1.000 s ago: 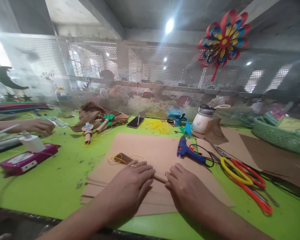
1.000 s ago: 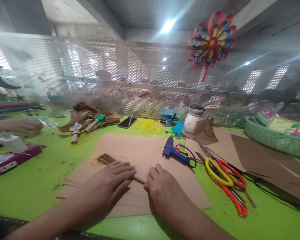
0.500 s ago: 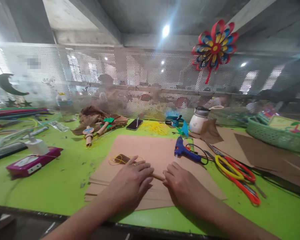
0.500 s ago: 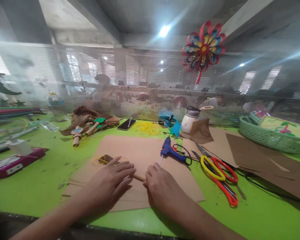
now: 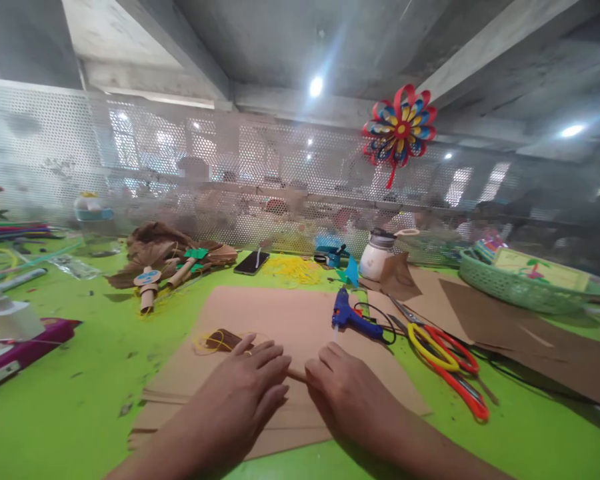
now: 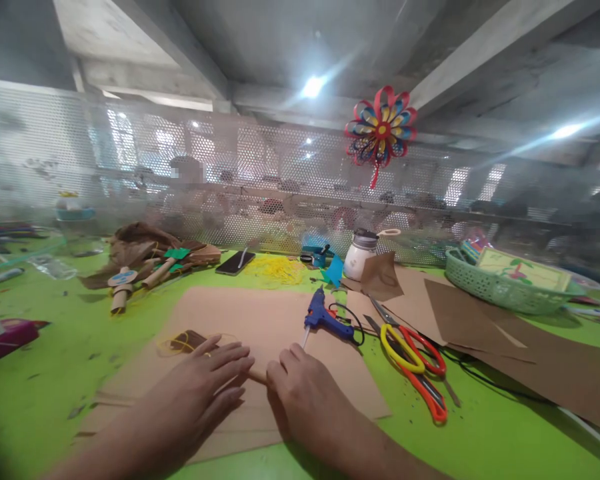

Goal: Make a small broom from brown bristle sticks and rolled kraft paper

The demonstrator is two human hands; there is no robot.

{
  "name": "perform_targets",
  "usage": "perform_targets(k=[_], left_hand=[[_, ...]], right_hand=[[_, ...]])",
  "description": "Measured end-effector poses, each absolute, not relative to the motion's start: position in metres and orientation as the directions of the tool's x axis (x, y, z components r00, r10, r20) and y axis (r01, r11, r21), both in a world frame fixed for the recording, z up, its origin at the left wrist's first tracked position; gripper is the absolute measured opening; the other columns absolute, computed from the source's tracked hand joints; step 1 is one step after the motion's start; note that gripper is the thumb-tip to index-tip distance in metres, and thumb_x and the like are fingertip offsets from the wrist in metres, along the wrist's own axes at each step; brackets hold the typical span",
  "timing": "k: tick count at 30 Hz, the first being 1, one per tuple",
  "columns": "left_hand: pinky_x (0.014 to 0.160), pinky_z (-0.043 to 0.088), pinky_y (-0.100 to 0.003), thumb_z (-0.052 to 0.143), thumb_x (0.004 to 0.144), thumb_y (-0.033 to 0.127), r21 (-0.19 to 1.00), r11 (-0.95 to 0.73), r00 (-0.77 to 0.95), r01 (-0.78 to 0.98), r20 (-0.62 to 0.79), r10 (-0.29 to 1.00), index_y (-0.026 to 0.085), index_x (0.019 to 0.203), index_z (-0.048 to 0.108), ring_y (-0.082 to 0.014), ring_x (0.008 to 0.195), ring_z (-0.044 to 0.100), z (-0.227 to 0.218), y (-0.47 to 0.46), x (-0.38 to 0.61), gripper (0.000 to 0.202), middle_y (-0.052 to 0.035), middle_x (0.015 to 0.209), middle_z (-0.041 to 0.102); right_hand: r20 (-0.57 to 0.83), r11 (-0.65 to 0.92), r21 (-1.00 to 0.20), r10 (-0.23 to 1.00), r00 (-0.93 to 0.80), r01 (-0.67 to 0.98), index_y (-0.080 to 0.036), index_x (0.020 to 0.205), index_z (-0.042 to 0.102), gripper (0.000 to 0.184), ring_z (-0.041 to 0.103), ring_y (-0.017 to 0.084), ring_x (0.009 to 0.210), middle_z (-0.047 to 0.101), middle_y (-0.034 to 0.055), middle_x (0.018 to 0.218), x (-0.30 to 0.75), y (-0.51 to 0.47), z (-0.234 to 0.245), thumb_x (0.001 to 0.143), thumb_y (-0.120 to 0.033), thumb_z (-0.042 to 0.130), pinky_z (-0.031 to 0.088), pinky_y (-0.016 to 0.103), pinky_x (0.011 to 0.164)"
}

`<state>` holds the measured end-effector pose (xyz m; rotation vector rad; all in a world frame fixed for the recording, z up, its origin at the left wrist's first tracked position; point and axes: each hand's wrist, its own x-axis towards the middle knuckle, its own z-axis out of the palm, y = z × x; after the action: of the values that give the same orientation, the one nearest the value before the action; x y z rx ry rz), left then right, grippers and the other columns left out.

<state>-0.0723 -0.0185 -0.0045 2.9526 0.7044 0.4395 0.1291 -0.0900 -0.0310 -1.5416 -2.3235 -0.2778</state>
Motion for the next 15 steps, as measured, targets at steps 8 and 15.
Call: perform_targets(k=[8, 15], left_hand=[[0.106, 0.025, -0.049, 0.035, 0.095, 0.031, 0.138, -0.893, 0.857, 0.428, 0.252, 0.449, 0.024, 0.098, 0.057, -0.0230, 0.110, 0.054, -0.0036, -0.0193, -0.0720, 0.024, -0.0033, 0.102, 0.064], [0.106, 0.026, -0.050, 0.038, 0.095, 0.033, 0.132, -0.885, 0.849, 0.446, 0.250, 0.465, 0.024, 0.100, 0.056, -0.0236, 0.112, 0.053, -0.0035, -0.0212, -0.0738, 0.021, -0.0037, 0.112, 0.064]], right_hand=[[0.367, 0.379, 0.006, 0.860, -0.355, 0.925, -0.019, 0.082, 0.054, 0.010, 0.048, 0.018, 0.079, 0.057, 0.0025, 0.084, 0.1306, -0.0892, -0.0273, 0.089, -0.012, 0.050, 0.029, 0.031, 0.062], [0.368, 0.373, 0.010, 0.861, -0.350, 0.928, -0.020, 0.084, 0.055, 0.010, 0.048, 0.018, 0.080, 0.058, 0.0020, 0.085, 0.1301, -0.0899, -0.0246, 0.088, -0.011, 0.051, 0.028, 0.031, 0.061]])
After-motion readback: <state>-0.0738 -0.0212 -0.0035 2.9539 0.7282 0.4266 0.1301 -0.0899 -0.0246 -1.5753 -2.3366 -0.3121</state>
